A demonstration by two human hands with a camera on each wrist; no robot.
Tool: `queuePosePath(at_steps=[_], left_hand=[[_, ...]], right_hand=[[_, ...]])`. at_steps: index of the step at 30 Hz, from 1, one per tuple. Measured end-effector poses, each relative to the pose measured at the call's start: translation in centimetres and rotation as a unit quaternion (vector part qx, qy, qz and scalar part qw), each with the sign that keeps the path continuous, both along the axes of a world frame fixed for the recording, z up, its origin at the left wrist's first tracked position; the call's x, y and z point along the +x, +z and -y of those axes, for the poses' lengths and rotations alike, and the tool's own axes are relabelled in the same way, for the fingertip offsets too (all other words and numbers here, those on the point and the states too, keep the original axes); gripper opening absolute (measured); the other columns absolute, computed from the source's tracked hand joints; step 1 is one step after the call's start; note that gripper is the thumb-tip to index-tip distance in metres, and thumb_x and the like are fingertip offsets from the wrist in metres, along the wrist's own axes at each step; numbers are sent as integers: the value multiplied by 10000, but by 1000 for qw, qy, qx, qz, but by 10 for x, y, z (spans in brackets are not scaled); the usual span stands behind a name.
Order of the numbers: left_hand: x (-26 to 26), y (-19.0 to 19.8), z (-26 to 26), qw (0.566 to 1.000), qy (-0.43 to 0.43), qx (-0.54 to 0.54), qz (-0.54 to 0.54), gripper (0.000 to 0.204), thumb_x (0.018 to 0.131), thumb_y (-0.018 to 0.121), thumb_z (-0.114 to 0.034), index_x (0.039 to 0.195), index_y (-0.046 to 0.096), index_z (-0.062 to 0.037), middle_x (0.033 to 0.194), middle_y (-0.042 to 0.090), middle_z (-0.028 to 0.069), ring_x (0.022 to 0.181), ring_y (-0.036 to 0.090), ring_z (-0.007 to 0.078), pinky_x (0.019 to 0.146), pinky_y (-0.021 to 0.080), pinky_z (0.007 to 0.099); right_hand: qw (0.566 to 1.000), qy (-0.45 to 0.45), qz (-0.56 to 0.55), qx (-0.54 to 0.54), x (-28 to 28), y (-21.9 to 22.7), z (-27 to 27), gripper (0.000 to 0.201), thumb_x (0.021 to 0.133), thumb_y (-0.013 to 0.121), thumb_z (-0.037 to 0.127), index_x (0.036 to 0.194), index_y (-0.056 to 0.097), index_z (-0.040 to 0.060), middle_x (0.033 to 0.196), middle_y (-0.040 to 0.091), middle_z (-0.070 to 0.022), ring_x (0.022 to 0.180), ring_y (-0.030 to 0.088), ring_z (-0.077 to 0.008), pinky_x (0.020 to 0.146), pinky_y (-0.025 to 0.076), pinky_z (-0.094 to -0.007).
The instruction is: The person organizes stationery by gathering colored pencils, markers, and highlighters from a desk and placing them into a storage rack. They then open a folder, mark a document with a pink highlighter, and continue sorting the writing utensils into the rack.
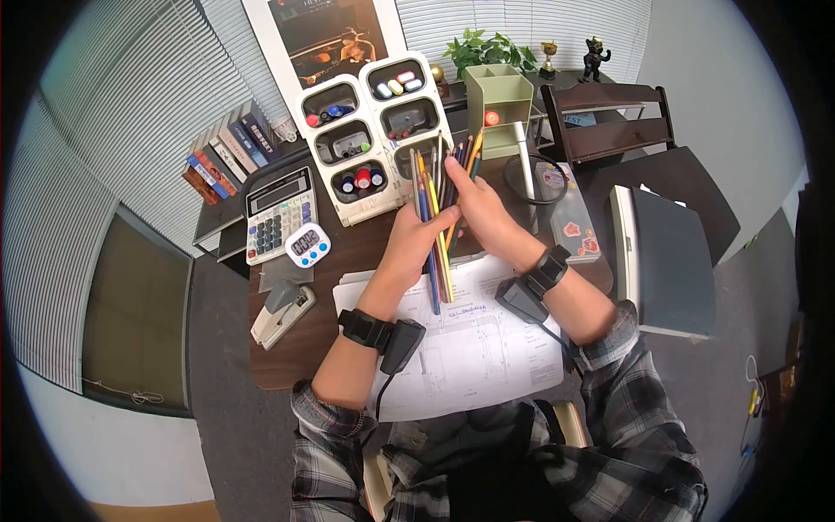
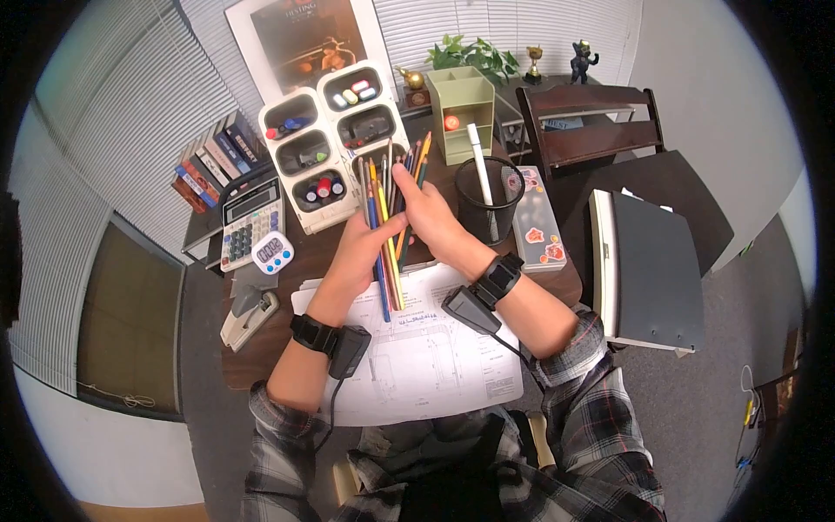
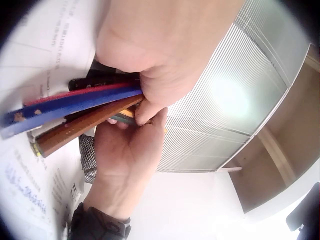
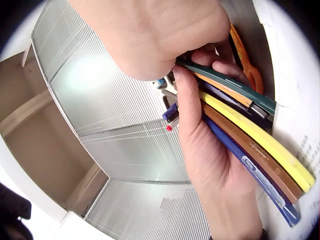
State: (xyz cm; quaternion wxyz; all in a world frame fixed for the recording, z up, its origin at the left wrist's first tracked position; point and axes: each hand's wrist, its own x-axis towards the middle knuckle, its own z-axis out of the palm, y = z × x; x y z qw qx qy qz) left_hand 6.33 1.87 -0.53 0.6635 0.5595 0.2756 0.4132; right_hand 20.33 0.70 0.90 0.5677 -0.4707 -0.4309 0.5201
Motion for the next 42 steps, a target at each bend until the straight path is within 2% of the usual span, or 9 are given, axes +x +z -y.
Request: queuePosePath(at_steps=[13, 15, 20, 23, 27, 31, 33, 37, 42], left_hand=[[-1, 0, 1, 1000, -23, -2, 15, 213, 966, 596, -118, 1132, 581, 15, 936, 647, 60, 786, 642, 133, 668, 514, 256], [-1, 3, 2, 1000, -17, -9, 21, 205, 942, 648, -127, 1067, 611, 30, 914, 642, 61, 783, 641, 134, 749, 556, 291], [0, 1, 2, 1000, -15, 11, 19, 202, 937, 659, -130, 1066, 603, 15, 910, 642, 59, 787, 637, 129, 721, 542, 282], [1, 2, 2, 999, 15, 16, 38, 186, 941, 655, -127, 1066, 603, 0, 907, 644, 53, 791, 635, 120, 700, 528, 273], [-8, 3, -8, 992, 78, 17, 95, 201, 981, 622, -164, 1119, 589, -21, 955, 652, 44, 828, 646, 115, 702, 524, 266], [-12, 12, -11, 965, 164, -8, 206, 171, 973, 618, -137, 1106, 584, -33, 958, 642, 57, 849, 623, 123, 735, 521, 265], [-18, 13, -14, 964, 158, 6, 212, 174, 982, 606, -137, 1113, 567, -29, 983, 630, 67, 887, 618, 137, 771, 527, 282], [-22, 18, -20, 941, 234, 25, 241, 161, 990, 587, -117, 1114, 549, -21, 952, 615, 66, 856, 609, 142, 782, 526, 286], [-27, 16, -26, 913, 303, 35, 272, 145, 982, 584, -88, 1094, 518, -24, 905, 595, 57, 789, 595, 129, 730, 519, 271]], right_hand=[[999, 25, 47, -8, 0, 2, 2, 588, 974, 464, 621, 952, 636, 59, 691, 542, 26, 574, 485, -68, 452, 344, -232], [999, 24, 46, -9, 0, 3, 3, 590, 975, 461, 621, 948, 637, 58, 691, 543, 25, 574, 486, -69, 453, 346, -232], [998, 48, 33, -9, 3, 4, 3, 581, 980, 460, 611, 939, 639, 60, 684, 547, 20, 565, 490, -73, 451, 347, -231], [996, 85, 33, 9, 3, 5, 2, 567, 985, 471, 597, 981, 638, 55, 748, 559, 25, 636, 495, -62, 527, 382, -220], [990, 131, 30, 48, 1, 5, 4, 629, 986, 499, 582, 1210, 604, 4, 945, 571, 10, 811, 474, -57, 724, 411, -214], [981, 175, 48, 64, -6, 15, 16, 669, 982, 514, 567, 1301, 539, -20, 1086, 616, -49, 950, 598, -102, 827, 509, -263], [958, 275, 75, 34, -3, 16, 18, 671, 999, 502, 525, 1389, 468, -20, 1125, 632, -77, 1024, 621, -128, 863, 520, -265], [938, 338, 71, -6, -3, 12, 16, 538, 985, 597, 393, 1299, 483, -29, 1074, 639, -104, 869, 666, -136, 705, 566, -245], [909, 407, 78, -45, 0, 5, 13, 418, 938, 676, 216, 1204, 481, -41, 991, 653, -127, 802, 675, -155, 658, 583, -260]])
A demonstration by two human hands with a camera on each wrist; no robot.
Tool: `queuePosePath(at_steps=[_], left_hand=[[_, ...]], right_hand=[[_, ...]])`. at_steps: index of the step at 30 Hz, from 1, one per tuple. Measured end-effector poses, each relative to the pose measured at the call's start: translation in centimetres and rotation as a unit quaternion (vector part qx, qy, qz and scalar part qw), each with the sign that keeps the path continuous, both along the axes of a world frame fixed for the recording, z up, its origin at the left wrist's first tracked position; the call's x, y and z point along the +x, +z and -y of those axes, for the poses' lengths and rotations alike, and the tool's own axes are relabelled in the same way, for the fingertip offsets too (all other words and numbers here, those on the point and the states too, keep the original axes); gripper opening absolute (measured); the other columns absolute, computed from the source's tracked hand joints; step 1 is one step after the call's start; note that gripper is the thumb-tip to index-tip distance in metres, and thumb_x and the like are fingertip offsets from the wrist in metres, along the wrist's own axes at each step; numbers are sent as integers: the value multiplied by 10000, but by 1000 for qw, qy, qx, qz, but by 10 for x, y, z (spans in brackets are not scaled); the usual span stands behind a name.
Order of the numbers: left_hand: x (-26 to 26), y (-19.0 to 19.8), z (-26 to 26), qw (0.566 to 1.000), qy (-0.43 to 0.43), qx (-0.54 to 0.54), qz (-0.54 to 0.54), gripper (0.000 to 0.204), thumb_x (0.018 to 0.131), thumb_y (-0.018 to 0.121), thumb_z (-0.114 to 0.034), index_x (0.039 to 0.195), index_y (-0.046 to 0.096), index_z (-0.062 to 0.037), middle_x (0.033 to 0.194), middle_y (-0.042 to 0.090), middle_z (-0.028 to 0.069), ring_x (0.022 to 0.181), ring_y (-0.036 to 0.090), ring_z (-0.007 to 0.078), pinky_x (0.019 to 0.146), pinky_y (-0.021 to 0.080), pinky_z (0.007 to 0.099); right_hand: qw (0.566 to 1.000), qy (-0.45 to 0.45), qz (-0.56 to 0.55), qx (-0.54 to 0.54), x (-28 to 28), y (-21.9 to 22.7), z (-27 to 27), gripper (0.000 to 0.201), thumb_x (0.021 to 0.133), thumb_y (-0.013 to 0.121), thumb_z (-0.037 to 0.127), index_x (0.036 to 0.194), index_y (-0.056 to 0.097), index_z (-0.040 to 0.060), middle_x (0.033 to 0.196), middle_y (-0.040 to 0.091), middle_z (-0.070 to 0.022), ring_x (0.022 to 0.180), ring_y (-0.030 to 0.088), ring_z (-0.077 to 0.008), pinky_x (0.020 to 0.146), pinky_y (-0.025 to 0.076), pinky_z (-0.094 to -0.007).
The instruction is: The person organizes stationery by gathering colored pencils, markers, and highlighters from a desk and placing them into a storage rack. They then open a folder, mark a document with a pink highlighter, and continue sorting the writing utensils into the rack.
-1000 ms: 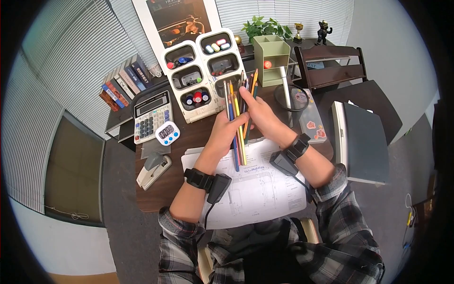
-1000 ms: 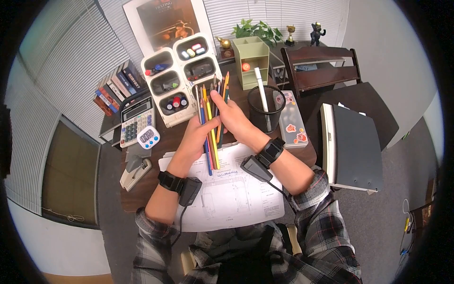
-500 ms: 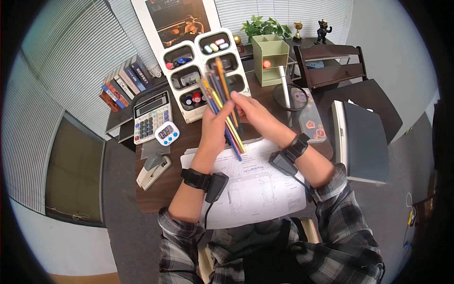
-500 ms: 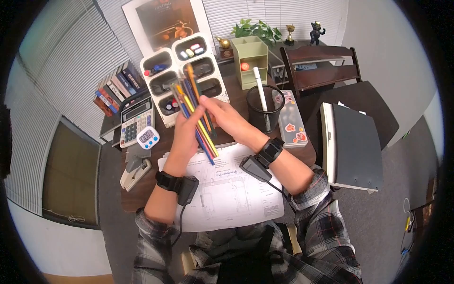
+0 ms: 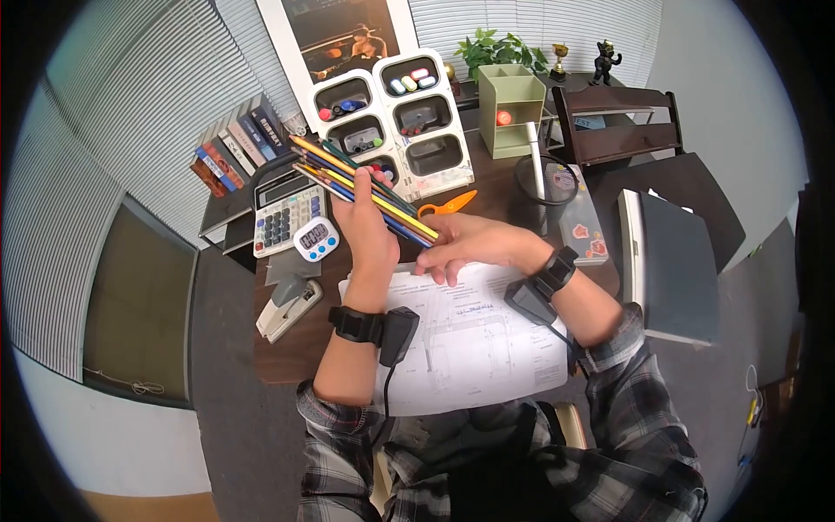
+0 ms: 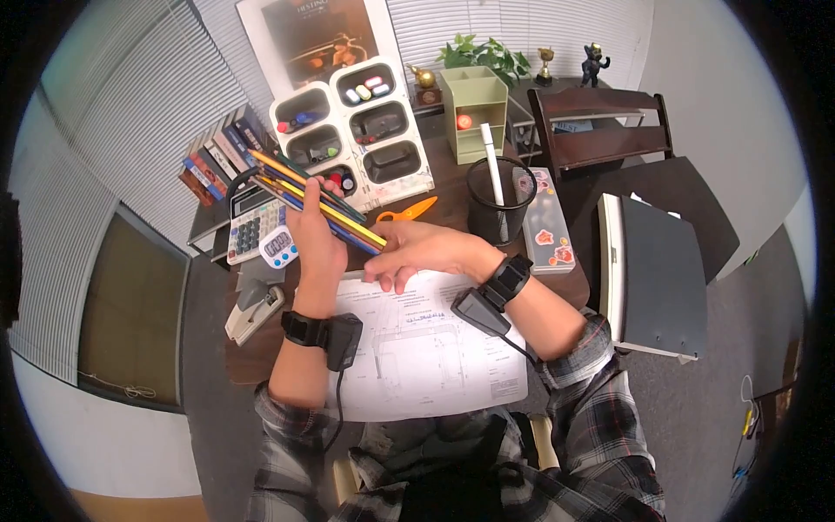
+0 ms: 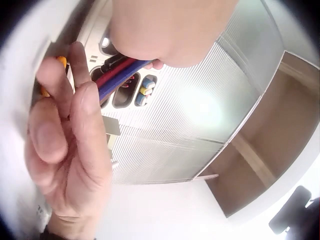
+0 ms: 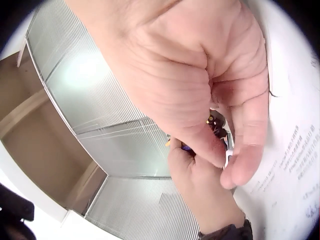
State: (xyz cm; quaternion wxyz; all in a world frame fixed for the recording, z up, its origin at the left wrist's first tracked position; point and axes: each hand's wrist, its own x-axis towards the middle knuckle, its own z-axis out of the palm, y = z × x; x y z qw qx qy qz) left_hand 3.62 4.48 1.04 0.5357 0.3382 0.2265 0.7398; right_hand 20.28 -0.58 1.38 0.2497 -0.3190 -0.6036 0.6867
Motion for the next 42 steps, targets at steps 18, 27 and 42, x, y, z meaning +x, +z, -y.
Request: queuePosePath(at_steps=[18, 27, 42], left_hand=[[15, 7, 19, 990, -26, 24, -134, 201, 954, 668, -182, 976, 530, -38, 716, 547, 34, 621, 542, 113, 565, 466, 254], [20, 6, 23, 987, -47, 40, -145, 153, 954, 649, -152, 925, 535, -54, 689, 577, 27, 616, 551, 89, 565, 433, 224], [17, 7, 24, 975, -75, -7, -208, 229, 956, 646, -231, 902, 579, -18, 712, 605, 35, 614, 594, 111, 542, 481, 252]], right_hand=[[993, -43, -93, -65, -5, -13, -3, 276, 928, 645, 68, 1133, 561, -97, 1059, 671, -183, 918, 704, -218, 805, 596, -296], [998, -19, -22, -54, -3, -10, -1, 289, 949, 638, 168, 1050, 637, -103, 955, 699, -178, 817, 701, -204, 751, 586, -281], [999, -48, 23, 4, -2, 8, 5, 579, 929, 688, 388, 1247, 513, -64, 1037, 672, -118, 887, 684, -159, 744, 582, -247]])
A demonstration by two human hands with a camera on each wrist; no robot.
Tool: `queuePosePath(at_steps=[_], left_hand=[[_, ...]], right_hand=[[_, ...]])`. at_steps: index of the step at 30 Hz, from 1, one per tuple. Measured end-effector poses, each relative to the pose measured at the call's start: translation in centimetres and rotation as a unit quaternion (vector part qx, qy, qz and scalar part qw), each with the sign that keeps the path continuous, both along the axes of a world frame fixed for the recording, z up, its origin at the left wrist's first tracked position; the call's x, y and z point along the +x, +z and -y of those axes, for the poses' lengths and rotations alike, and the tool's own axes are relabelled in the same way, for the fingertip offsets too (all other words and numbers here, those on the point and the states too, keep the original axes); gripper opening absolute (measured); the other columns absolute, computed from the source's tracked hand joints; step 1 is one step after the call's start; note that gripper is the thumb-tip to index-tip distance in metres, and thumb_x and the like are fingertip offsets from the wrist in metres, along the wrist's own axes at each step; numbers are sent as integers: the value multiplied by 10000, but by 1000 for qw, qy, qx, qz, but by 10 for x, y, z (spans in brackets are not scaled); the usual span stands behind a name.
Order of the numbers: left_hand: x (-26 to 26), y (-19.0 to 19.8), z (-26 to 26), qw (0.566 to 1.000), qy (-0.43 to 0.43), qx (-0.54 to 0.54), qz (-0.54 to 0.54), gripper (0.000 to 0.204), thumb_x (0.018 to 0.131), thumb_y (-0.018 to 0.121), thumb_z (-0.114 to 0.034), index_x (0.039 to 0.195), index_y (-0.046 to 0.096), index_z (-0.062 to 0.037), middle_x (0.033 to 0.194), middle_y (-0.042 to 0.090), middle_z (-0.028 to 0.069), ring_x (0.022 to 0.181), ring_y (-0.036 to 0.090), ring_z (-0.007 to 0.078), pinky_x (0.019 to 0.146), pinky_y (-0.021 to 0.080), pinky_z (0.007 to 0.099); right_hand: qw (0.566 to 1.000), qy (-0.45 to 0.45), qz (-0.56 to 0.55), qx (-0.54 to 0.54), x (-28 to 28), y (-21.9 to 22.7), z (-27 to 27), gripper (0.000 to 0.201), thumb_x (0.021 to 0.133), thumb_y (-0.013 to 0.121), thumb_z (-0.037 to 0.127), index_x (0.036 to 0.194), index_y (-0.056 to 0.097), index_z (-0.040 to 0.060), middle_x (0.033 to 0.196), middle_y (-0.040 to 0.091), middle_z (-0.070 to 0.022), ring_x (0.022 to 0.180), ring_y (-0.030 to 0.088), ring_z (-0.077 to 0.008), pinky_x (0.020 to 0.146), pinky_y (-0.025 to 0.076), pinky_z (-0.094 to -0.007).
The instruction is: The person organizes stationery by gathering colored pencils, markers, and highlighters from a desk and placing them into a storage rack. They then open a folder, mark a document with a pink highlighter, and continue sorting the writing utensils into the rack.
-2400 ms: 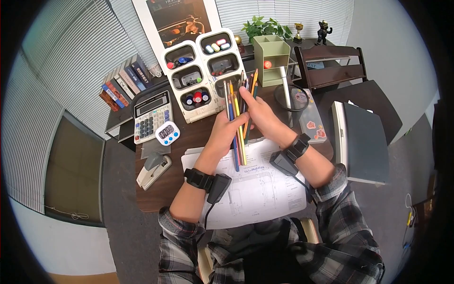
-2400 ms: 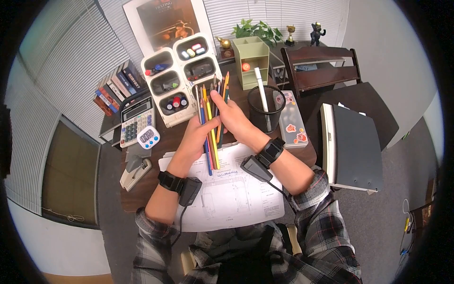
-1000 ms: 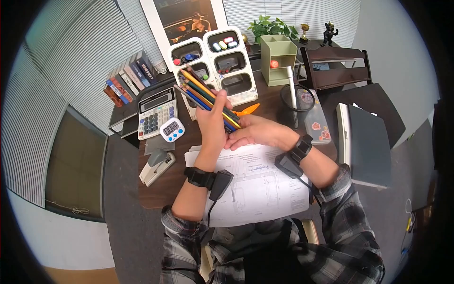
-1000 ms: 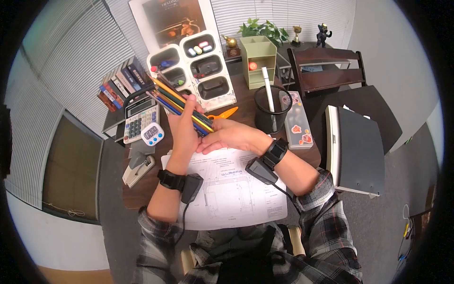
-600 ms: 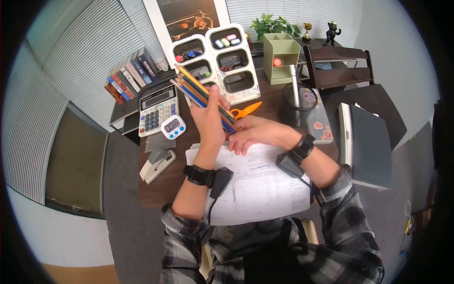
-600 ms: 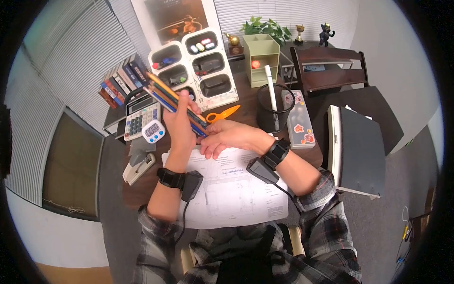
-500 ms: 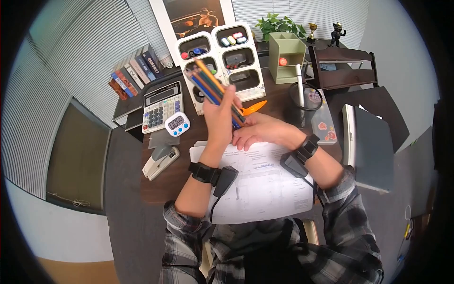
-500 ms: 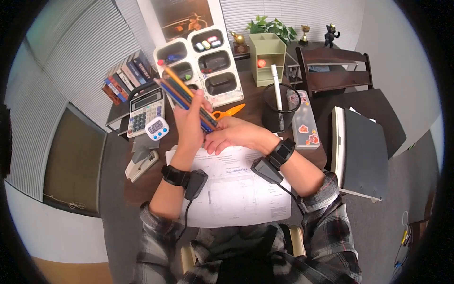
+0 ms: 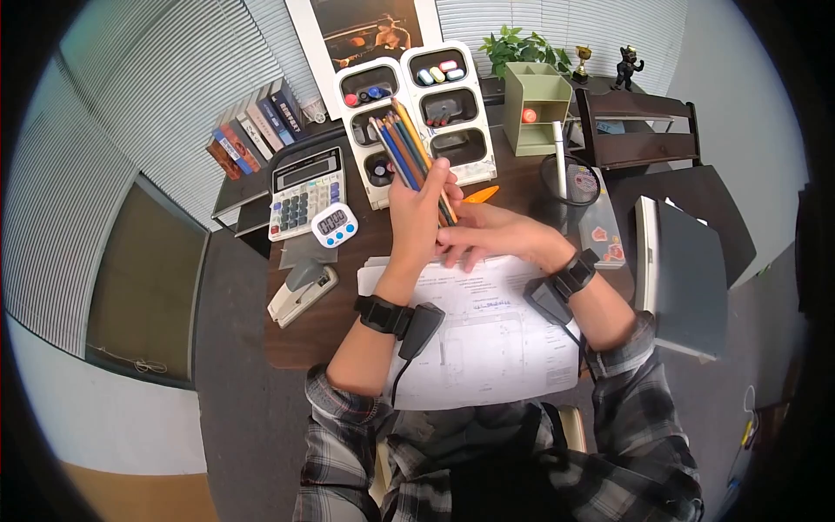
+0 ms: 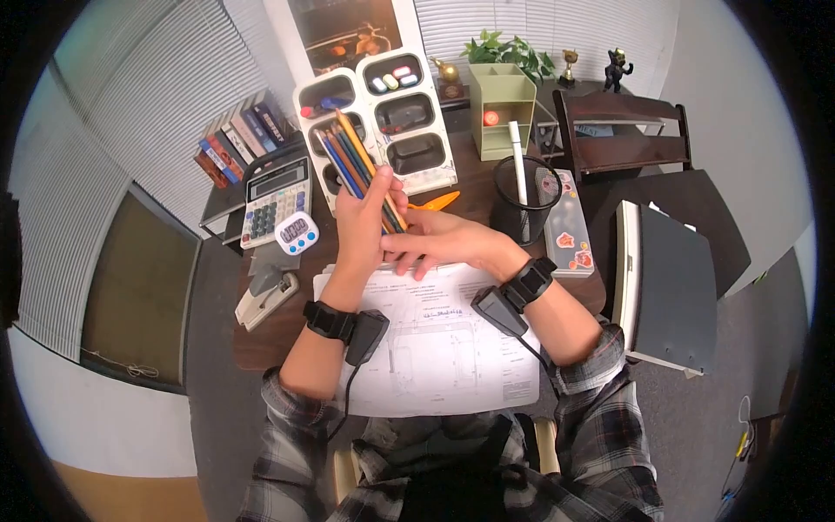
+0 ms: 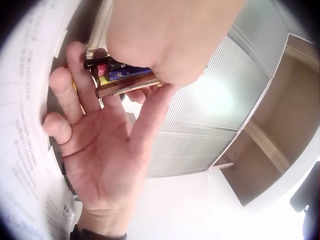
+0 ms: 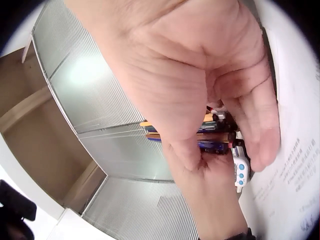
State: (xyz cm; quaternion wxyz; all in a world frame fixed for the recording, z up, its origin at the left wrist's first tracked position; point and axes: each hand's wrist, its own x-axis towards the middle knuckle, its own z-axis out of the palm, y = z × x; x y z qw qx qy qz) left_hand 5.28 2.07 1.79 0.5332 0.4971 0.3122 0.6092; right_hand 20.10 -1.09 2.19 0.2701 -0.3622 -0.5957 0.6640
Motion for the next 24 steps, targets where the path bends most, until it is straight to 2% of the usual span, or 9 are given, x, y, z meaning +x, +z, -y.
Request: queuePosePath(at_steps=[2, 4, 7, 10, 15, 17, 18, 23, 24], left_hand=[[1, -1, 0, 1000, -18, 4, 3, 245, 964, 650, -252, 968, 603, -12, 738, 603, 37, 636, 587, 110, 553, 483, 251], [1, -4, -1, 999, -29, 8, -32, 241, 960, 655, -247, 957, 601, -12, 750, 608, 41, 631, 590, 111, 547, 482, 252], [1, -8, 3, 992, -89, 2, -83, 200, 947, 655, -198, 914, 589, -12, 783, 618, 48, 623, 595, 109, 537, 479, 253], [3, -8, 5, 955, -215, 11, -202, 192, 906, 625, -74, 1051, 520, -4, 773, 609, 52, 616, 589, 111, 535, 475, 249], [7, -4, 14, 946, -209, 11, -247, 312, 865, 664, -16, 1124, 493, 20, 786, 612, 67, 653, 610, 110, 578, 506, 256], [10, -11, 10, 950, -201, 61, -232, 290, 831, 671, -57, 1078, 559, 45, 745, 654, 78, 641, 655, 139, 581, 537, 283], [11, -15, 8, 946, -203, 64, -244, 327, 829, 682, -108, 1081, 549, 52, 743, 653, 94, 647, 663, 157, 592, 538, 291], [-21, 27, 26, 892, -124, 76, -427, 455, 847, 761, -286, 1103, 615, 61, 928, 694, 138, 869, 672, 194, 793, 539, 332], [-35, 31, 26, 879, -108, 79, -458, 489, 835, 772, -321, 1103, 636, 65, 963, 708, 157, 904, 676, 207, 822, 533, 341]], right_hand=[[999, -35, 10, 17, 0, -1, 0, 605, 920, 694, 421, 1259, 508, -45, 1054, 661, -102, 919, 676, -150, 755, 575, -245], [980, -135, -90, 118, -2, -8, -6, 602, 914, 697, 438, 1272, 516, -10, 1071, 640, -67, 931, 645, -114, 732, 550, -236], [977, -129, -57, 162, 5, -4, -11, 606, 914, 701, 421, 1327, 504, 24, 1043, 634, -43, 901, 616, -81, 697, 521, -227], [980, -138, -70, 123, 4, 0, -4, 509, 904, 718, 374, 1260, 581, 36, 982, 642, -37, 830, 598, -61, 638, 491, -216], [971, -178, -127, 96, 1, -14, -15, 340, 902, 706, 292, 1137, 666, 48, 911, 672, -45, 787, 623, -79, 644, 501, -221], [956, -202, -179, 113, -2, -13, -13, 205, 947, 624, 209, 1027, 651, 23, 1113, 684, -86, 957, 662, -158, 799, 547, -285], [956, -200, -181, 115, -4, -11, -13, 205, 947, 624, 209, 1027, 651, 23, 1113, 684, -86, 957, 662, -158, 799, 547, -285], [925, -295, -235, 40, 0, -7, -13, 236, 947, 610, 223, 964, 664, -6, 960, 703, -113, 870, 681, -180, 795, 560, -316], [907, -330, -261, 32, -1, -4, -14, 231, 937, 623, 197, 905, 646, -31, 856, 682, -94, 747, 658, -157, 702, 556, -292]])
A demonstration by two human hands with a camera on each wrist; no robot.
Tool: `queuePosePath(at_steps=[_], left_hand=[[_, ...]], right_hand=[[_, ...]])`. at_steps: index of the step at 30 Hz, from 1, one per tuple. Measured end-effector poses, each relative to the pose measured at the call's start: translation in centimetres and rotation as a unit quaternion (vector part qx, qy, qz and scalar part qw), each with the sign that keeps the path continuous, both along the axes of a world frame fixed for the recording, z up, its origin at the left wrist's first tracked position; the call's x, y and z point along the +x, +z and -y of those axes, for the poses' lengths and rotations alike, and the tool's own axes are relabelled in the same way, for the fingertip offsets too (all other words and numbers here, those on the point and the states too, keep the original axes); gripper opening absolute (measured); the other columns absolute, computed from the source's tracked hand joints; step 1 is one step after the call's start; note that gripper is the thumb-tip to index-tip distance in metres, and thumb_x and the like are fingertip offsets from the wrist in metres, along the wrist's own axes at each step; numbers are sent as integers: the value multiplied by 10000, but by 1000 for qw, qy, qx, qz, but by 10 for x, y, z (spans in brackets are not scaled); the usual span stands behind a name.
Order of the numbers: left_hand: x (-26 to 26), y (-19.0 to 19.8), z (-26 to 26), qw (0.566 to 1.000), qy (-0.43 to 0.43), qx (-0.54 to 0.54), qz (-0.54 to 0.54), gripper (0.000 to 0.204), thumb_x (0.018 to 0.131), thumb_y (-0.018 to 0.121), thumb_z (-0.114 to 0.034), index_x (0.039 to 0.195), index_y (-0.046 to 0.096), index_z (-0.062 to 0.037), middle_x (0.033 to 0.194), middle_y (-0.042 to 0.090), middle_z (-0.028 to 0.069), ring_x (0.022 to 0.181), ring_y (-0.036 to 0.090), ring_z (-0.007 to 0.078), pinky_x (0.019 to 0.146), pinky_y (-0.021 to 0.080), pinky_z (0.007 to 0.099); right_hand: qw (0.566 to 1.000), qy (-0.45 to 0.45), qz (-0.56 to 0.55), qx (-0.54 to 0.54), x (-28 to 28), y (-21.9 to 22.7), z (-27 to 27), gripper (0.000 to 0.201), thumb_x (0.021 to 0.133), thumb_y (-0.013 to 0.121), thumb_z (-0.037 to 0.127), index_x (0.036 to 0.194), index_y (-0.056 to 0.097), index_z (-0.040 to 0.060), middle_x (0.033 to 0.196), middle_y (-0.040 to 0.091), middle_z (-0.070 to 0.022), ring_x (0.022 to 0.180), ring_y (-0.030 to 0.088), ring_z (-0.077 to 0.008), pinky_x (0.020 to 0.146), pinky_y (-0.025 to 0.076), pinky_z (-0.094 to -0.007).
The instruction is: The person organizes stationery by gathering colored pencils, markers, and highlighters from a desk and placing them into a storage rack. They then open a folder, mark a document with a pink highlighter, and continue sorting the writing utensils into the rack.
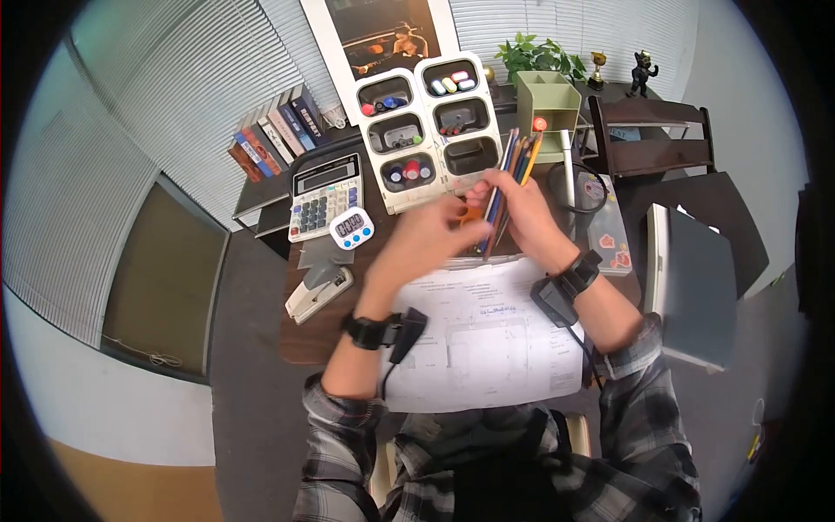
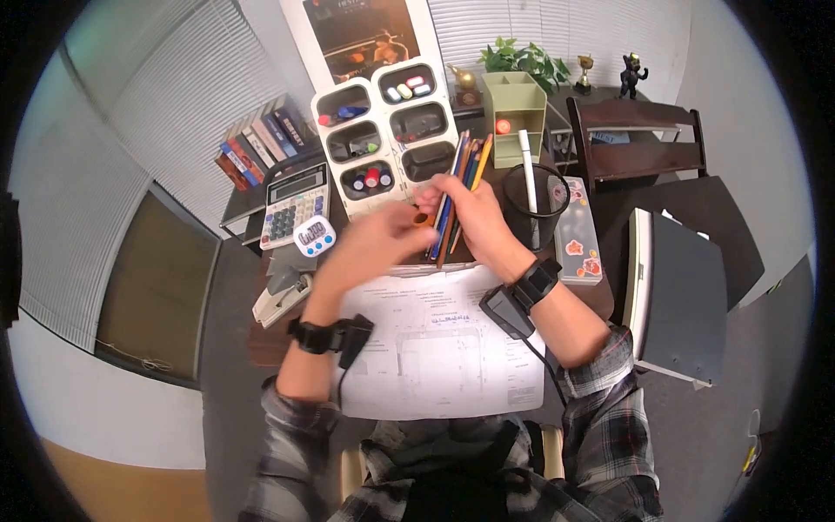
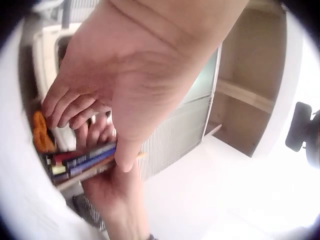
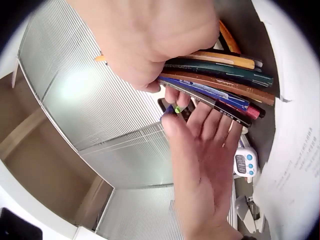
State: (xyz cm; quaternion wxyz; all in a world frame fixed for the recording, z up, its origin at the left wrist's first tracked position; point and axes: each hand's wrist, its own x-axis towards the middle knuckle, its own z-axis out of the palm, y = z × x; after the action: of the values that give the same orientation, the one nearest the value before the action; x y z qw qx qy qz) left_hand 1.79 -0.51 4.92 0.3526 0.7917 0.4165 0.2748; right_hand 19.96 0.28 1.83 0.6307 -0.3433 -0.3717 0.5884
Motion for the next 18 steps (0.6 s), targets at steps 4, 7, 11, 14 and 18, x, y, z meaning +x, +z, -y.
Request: queuePosePath(at_steps=[4, 7, 11, 14, 18], left_hand=[[-77, 4, -25, 900, 208, 338, -180, 459, 765, 811, -290, 1099, 680, -3, 1069, 691, 198, 1041, 633, 364, 906, 496, 415], [-105, -4, -22, 869, 239, 321, -292, 530, 750, 810, -291, 1175, 652, -17, 1071, 671, 209, 1064, 620, 377, 900, 491, 444], [-112, -14, -22, 906, 228, 220, -279, 526, 765, 794, -281, 1186, 640, -6, 1073, 668, 220, 1054, 622, 388, 892, 487, 458], [-111, -17, -29, 919, 219, 192, -267, 469, 784, 788, -245, 1127, 629, 33, 1008, 669, 241, 963, 648, 420, 813, 522, 473], [-112, -20, -35, 926, 192, 180, -271, 421, 823, 758, -218, 1102, 614, 63, 1012, 668, 284, 961, 649, 443, 814, 519, 486]], right_hand=[[999, 31, -13, -21, 3, -1, -1, 194, 922, 628, 181, 813, 566, 33, 704, 568, -38, 646, 616, -155, 638, 555, -308], [999, 47, -5, -17, -3, 2, 3, 178, 914, 633, 177, 835, 583, 25, 712, 572, -36, 640, 612, -146, 606, 550, -310], [998, 61, 6, -12, -3, 2, 4, 159, 912, 633, 175, 878, 607, 22, 720, 567, -27, 628, 595, -131, 587, 547, -308], [998, 64, 14, -13, -2, 0, 3, 162, 915, 628, 180, 889, 612, 21, 726, 569, -25, 628, 591, -128, 589, 546, -308], [998, 62, 17, -13, -1, 3, 4, 176, 921, 625, 188, 884, 610, 17, 729, 573, -26, 632, 592, -126, 594, 545, -307]])
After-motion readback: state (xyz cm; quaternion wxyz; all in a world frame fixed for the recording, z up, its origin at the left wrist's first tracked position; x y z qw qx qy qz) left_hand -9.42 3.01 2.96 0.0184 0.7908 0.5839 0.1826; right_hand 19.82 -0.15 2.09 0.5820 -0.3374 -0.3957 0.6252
